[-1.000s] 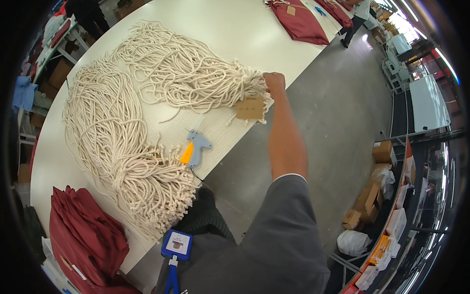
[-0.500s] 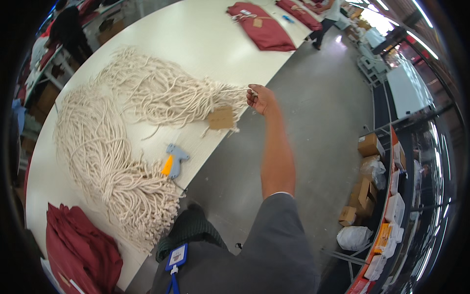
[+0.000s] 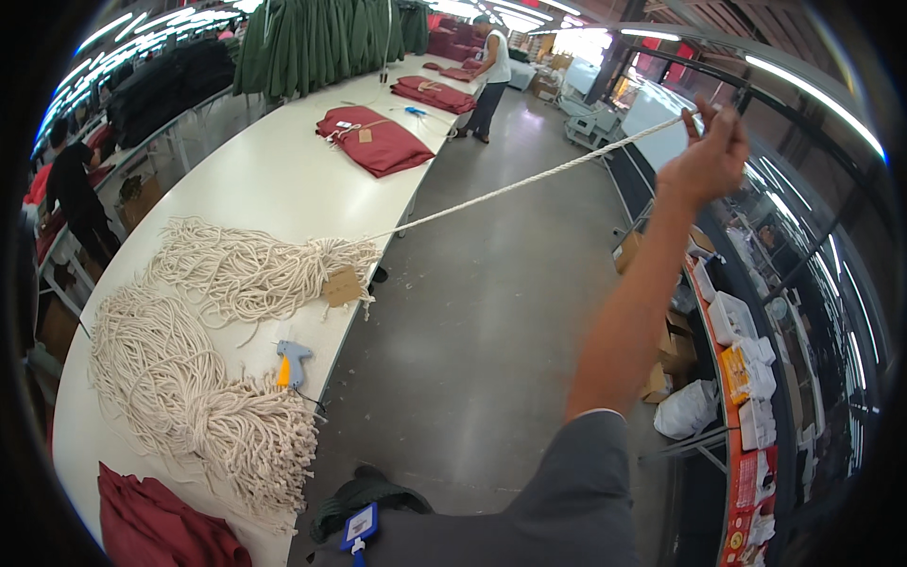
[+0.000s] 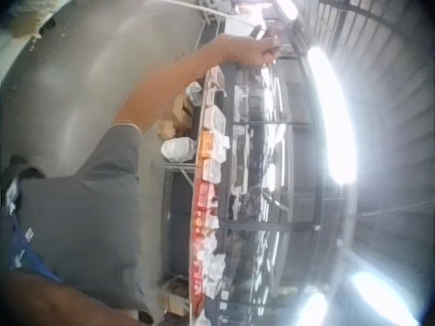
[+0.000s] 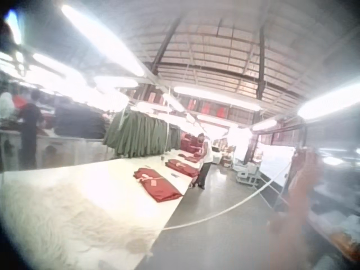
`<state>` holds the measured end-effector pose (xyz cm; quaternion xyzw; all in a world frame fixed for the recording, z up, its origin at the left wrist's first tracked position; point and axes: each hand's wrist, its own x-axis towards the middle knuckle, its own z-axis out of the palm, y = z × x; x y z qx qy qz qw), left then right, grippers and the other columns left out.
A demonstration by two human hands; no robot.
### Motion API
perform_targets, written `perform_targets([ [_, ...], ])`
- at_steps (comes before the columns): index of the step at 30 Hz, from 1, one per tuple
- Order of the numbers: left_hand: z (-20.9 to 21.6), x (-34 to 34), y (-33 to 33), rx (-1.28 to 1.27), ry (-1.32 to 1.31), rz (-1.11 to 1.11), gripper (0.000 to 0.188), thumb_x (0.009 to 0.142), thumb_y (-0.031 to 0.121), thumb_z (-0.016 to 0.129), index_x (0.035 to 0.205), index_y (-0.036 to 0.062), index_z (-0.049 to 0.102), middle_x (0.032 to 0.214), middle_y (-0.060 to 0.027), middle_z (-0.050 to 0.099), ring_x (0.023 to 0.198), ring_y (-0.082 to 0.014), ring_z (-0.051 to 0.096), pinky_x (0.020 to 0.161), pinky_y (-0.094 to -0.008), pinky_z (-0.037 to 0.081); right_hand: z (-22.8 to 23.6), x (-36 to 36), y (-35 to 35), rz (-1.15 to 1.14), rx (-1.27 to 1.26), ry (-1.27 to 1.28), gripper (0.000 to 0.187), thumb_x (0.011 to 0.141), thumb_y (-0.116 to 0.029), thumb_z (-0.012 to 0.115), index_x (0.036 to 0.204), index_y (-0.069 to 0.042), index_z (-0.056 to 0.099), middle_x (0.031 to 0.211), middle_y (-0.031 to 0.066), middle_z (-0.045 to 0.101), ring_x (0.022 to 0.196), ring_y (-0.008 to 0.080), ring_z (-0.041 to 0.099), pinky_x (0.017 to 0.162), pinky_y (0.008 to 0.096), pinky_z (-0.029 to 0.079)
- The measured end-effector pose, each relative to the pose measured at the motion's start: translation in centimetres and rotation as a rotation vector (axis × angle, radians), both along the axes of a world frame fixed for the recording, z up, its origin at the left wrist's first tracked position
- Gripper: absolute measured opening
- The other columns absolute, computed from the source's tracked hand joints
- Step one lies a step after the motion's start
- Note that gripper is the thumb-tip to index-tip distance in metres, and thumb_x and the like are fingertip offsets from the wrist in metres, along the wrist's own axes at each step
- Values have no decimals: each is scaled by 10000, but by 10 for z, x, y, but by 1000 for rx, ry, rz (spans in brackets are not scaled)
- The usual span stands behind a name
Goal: The person uses a hot glue gun to attach a white label to a maroon garment. They then thread a white rope through the garment's drawstring channel, tie the ends, and trim the excess with scissors.
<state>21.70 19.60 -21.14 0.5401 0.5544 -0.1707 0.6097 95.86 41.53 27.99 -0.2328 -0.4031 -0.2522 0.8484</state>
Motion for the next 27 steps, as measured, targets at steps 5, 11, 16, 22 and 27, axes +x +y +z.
perform_targets([
  [5,132,65,88,786,-317,-113,260,872,149,737,1079,2,684,816,-142,732,806,-223,735,741,-337,550,34,-92,-133,-252,-66,-241,192,960,-5,621,1143,52,609,1001,200,723,935,267,744,756,330,647],
  [11,246,175,75,931,-944,-31,363,827,75,753,1182,28,692,895,-105,751,869,-203,725,830,-327,542,69,-155,-271,-442,1,-390,229,1001,-52,582,1199,61,600,1055,236,715,936,277,743,792,315,636],
  [16,316,209,24,1063,-1262,-209,471,824,42,726,1281,4,619,992,-139,742,942,-224,716,904,-333,528,54,-229,-357,-140,-681,-741,276,1024,-163,557,1235,10,603,940,162,717,824,200,731,719,317,627],
  [22,331,262,-50,923,-1528,104,561,867,33,715,1388,-34,516,1176,-159,701,1013,-237,699,873,-346,542,-55,-291,-374,199,-1271,-712,216,840,-180,822,950,-30,712,899,89,719,731,151,694,618,253,539],
  [27,279,262,-107,413,-1204,292,415,924,38,621,1320,-65,553,1000,-73,673,784,-99,619,710,-222,487,-173,-307,-373,791,-1328,-255,163,906,-59,746,1064,-18,730,917,59,724,758,93,672,633,239,529],
])
